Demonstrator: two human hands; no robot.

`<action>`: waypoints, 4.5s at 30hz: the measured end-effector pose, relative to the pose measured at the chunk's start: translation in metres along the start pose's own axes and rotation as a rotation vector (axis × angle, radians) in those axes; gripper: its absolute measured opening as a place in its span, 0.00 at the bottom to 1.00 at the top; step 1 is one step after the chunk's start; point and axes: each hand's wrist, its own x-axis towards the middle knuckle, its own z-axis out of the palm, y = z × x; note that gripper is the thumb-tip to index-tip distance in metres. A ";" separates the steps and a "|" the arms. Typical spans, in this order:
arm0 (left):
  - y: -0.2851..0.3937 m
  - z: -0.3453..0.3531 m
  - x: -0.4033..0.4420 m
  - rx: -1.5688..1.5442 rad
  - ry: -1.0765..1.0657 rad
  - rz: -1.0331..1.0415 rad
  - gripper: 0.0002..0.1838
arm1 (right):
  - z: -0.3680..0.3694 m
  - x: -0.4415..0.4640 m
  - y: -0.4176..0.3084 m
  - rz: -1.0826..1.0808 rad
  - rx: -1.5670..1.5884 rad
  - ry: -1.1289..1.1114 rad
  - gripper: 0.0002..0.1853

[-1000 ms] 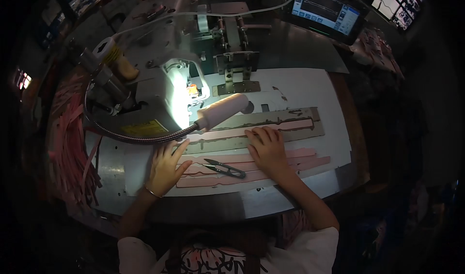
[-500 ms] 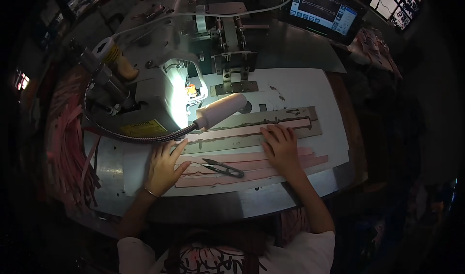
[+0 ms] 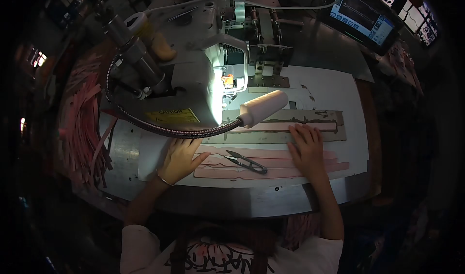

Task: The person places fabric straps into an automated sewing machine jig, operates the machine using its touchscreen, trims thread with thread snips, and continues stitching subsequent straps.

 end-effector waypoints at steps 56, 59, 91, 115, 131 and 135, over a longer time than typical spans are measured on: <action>0.051 0.003 0.036 -0.117 0.082 -0.138 0.25 | -0.034 0.031 0.024 -0.252 0.256 -0.111 0.19; 0.054 0.003 0.039 -0.051 0.045 -0.154 0.23 | -0.027 0.031 0.018 -0.273 0.239 -0.088 0.19; 0.031 0.005 0.047 -0.001 -0.004 -0.034 0.23 | 0.010 0.069 -0.020 -0.298 0.511 -0.110 0.12; -0.017 -0.005 0.009 -0.041 -0.053 -0.069 0.21 | 0.067 0.100 -0.070 -0.355 0.445 0.191 0.08; -0.029 -0.008 0.007 -0.041 -0.071 -0.039 0.25 | 0.058 0.086 -0.087 -0.553 -0.001 -0.041 0.16; -0.045 -0.004 0.006 -0.016 -0.113 -0.044 0.26 | 0.059 0.085 -0.084 -0.557 0.025 -0.019 0.16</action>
